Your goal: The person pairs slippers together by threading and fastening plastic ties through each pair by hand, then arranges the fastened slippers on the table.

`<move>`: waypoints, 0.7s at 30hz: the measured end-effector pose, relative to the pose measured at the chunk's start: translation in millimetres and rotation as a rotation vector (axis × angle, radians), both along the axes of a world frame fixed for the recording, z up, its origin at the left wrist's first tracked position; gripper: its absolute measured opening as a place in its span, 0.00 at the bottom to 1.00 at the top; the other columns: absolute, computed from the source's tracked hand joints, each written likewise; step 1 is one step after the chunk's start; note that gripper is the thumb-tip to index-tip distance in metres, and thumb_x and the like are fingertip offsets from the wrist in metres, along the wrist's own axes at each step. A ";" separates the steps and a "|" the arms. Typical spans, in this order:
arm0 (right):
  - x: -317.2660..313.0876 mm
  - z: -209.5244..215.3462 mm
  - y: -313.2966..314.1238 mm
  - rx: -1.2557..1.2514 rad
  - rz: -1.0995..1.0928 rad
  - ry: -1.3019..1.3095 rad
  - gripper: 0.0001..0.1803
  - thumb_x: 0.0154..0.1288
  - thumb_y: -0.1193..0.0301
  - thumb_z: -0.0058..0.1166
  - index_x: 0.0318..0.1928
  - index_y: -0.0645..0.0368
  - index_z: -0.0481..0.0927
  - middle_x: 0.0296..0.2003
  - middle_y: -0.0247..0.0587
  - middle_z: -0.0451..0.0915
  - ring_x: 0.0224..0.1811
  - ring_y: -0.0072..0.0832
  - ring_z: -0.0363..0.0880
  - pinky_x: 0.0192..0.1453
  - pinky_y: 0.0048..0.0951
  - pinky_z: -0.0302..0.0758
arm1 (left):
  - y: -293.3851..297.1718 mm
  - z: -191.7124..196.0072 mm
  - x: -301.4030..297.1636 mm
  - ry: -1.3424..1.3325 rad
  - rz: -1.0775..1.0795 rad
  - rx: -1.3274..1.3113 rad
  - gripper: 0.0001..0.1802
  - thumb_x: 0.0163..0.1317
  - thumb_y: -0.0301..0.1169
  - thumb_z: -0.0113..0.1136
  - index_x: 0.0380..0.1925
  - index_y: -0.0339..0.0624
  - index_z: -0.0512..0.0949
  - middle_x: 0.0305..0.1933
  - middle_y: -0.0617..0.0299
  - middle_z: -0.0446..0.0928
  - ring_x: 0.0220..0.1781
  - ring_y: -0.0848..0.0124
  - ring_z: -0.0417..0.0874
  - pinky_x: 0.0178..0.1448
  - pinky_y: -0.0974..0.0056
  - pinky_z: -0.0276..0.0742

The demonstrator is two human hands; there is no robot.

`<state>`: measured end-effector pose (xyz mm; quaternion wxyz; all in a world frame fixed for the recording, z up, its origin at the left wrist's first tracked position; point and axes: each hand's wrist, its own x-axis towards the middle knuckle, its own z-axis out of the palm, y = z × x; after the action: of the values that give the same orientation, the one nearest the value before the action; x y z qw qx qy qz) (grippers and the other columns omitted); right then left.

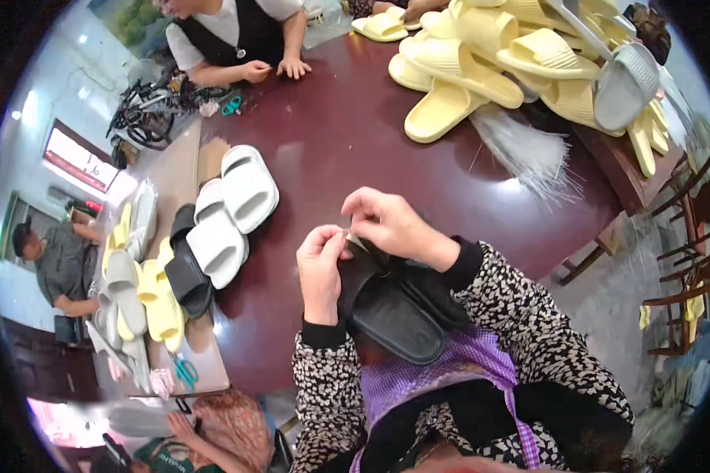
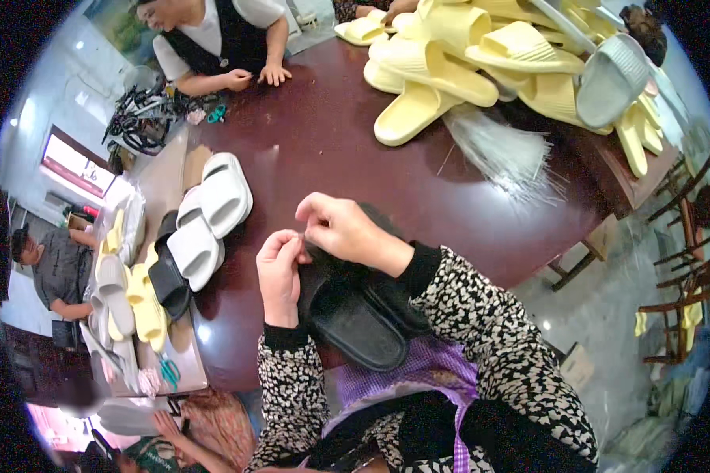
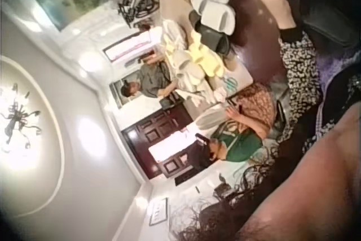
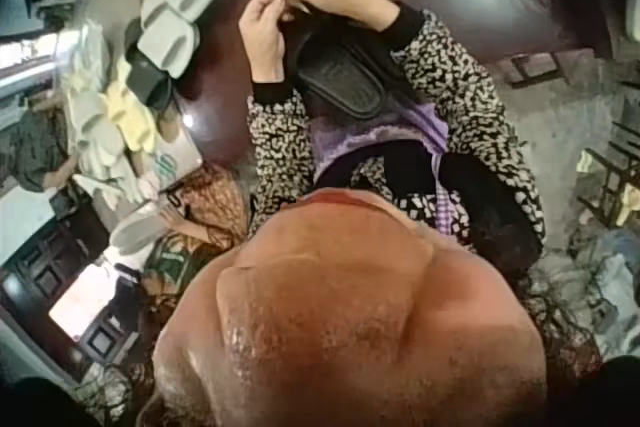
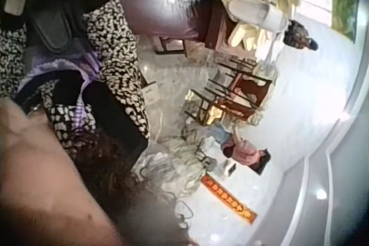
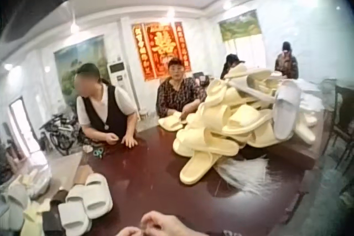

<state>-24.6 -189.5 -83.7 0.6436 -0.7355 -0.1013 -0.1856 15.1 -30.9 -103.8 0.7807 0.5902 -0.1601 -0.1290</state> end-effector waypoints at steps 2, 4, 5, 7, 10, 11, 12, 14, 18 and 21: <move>-2.6 2.6 0.9 0.022 0.054 0.030 0.10 0.57 0.82 0.51 0.41 0.62 0.72 0.24 0.28 0.72 0.28 0.13 0.69 0.32 0.18 0.68 | 2.2 0.4 -1.0 0.062 -0.030 -0.070 0.02 0.59 0.21 0.57 0.32 0.34 0.77 0.26 0.66 0.75 0.24 0.80 0.72 0.31 0.75 0.70; -2.7 4.5 -0.2 0.001 0.045 0.002 0.10 0.56 0.82 0.51 0.41 0.63 0.72 0.23 0.30 0.73 0.27 0.15 0.70 0.32 0.20 0.69 | 2.2 0.3 3.1 0.069 -0.054 -0.088 0.02 0.58 0.21 0.57 0.31 0.34 0.77 0.26 0.66 0.75 0.24 0.80 0.72 0.31 0.75 0.70; -1.2 6.1 0.5 -0.014 0.038 -0.019 0.10 0.56 0.82 0.51 0.40 0.63 0.72 0.23 0.32 0.74 0.26 0.16 0.72 0.31 0.21 0.70 | 3.3 0.6 5.7 0.082 -0.078 -0.100 0.02 0.58 0.20 0.57 0.31 0.34 0.77 0.26 0.66 0.75 0.24 0.80 0.72 0.31 0.75 0.70; 1.8 7.0 0.5 -0.028 0.042 -0.038 0.11 0.56 0.82 0.51 0.40 0.63 0.71 0.22 0.34 0.76 0.24 0.18 0.73 0.30 0.23 0.71 | 3.8 -1.0 8.8 0.099 -0.090 -0.111 0.01 0.57 0.20 0.57 0.30 0.34 0.77 0.26 0.65 0.75 0.24 0.80 0.72 0.31 0.75 0.70; 0.9 13.2 1.7 0.000 0.101 0.028 0.11 0.57 0.82 0.52 0.42 0.63 0.72 0.24 0.29 0.72 0.28 0.14 0.70 0.33 0.18 0.69 | 5.7 -1.8 14.4 0.122 -0.133 -0.119 0.01 0.57 0.21 0.57 0.30 0.34 0.77 0.26 0.66 0.75 0.24 0.80 0.73 0.30 0.76 0.69; 1.8 11.3 4.9 0.000 0.141 0.040 0.11 0.57 0.82 0.52 0.42 0.63 0.72 0.24 0.29 0.72 0.28 0.14 0.70 0.33 0.18 0.69 | 10.1 -2.0 14.0 0.132 -0.093 -0.122 0.01 0.57 0.21 0.57 0.30 0.34 0.77 0.26 0.66 0.75 0.24 0.80 0.73 0.30 0.76 0.69; 4.2 9.5 7.1 -0.015 0.118 0.003 0.12 0.57 0.82 0.52 0.42 0.63 0.72 0.24 0.29 0.73 0.29 0.14 0.71 0.34 0.18 0.70 | 13.9 -0.3 15.6 0.128 -0.126 -0.079 0.02 0.56 0.21 0.57 0.30 0.35 0.77 0.26 0.66 0.75 0.25 0.79 0.73 0.30 0.76 0.69; 8.5 8.8 11.2 -0.049 0.098 -0.078 0.12 0.57 0.82 0.53 0.43 0.63 0.72 0.25 0.30 0.74 0.30 0.14 0.73 0.36 0.19 0.71 | 17.2 6.0 15.6 0.134 -0.167 -0.026 0.03 0.56 0.23 0.58 0.30 0.36 0.78 0.25 0.66 0.75 0.25 0.79 0.73 0.30 0.76 0.68; 2.4 10.2 3.9 -0.088 0.042 -0.003 0.12 0.56 0.82 0.54 0.42 0.64 0.72 0.29 0.32 0.76 0.32 0.15 0.75 0.38 0.18 0.71 | 7.3 -0.2 16.5 0.104 -0.243 -0.038 0.03 0.56 0.24 0.58 0.31 0.37 0.77 0.26 0.67 0.75 0.26 0.78 0.74 0.31 0.75 0.70; -1.6 14.5 9.5 -0.152 0.052 -0.005 0.12 0.57 0.83 0.53 0.43 0.65 0.72 0.29 0.32 0.76 0.32 0.15 0.74 0.38 0.18 0.71 | 8.9 2.9 9.8 0.122 -0.199 -0.094 0.03 0.57 0.24 0.58 0.31 0.38 0.77 0.26 0.68 0.75 0.25 0.80 0.73 0.31 0.76 0.70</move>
<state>-26.2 -179.9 -69.2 0.5903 -0.7789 -0.1357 -0.1626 24.9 -22.0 -100.9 0.7991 0.5251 -0.1760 -0.2340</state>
